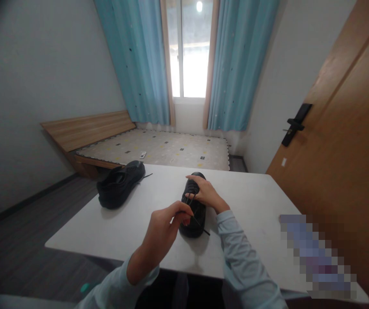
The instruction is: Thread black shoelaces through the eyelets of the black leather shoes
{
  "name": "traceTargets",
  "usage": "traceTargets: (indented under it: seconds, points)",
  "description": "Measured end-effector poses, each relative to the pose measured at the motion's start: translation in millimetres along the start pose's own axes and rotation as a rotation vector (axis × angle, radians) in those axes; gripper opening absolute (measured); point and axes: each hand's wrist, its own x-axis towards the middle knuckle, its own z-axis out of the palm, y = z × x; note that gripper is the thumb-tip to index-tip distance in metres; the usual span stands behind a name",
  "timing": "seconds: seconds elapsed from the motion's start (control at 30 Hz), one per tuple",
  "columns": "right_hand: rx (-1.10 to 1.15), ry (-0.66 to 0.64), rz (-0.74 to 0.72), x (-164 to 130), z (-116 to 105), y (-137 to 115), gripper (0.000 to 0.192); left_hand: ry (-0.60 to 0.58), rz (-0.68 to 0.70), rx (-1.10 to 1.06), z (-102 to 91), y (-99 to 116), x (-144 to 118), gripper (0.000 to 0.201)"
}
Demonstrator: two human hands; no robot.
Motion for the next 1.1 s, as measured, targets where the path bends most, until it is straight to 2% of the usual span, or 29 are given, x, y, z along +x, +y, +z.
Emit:
traceTargets:
  seconds: [0.2,0.37,0.43,0.5,0.63,0.77,0.83,0.97,1.1]
  points:
    - [0.111,0.014,0.040,-1.9,2.8,1.0,0.077,-0.020,0.031,0.006,0.6,-0.1,5.5,0.019]
    - [0.215,0.043,0.037,-1.5,2.7,-1.2,0.071,-0.056,0.037,0.047,-9.7,-0.9,18.6,0.014]
    - [0.292,0.019,0.023,-2.4,-1.6,-0.4,0.069,-0.043,0.026,0.020,-16.4,-3.5,27.7,0.012]
    - [0.389,-0.031,0.031,-4.6,-8.0,2.7,0.071,0.021,0.017,-0.022,-22.8,-9.1,39.2,0.008]
    - [0.651,-0.080,0.075,-10.1,-19.7,14.6,0.072,0.188,-0.002,-0.158,-30.1,-28.6,66.9,0.008]
    - [0.785,-0.037,0.101,-12.2,-22.8,25.8,0.062,0.243,-0.070,-0.371,-25.6,-51.9,93.7,0.014]
    - [0.764,0.009,0.133,-11.9,-22.2,29.7,0.055,0.271,-0.105,-0.452,-19.4,-64.0,103.9,0.016]
    - [0.583,0.133,0.203,-10.5,-21.5,31.4,0.031,0.299,-0.174,-0.498,-3.4,-91.6,114.6,0.013]
    - [0.511,0.193,0.220,-8.5,-20.3,24.6,0.027,0.265,-0.260,-0.480,12.0,-118.9,112.0,0.010]
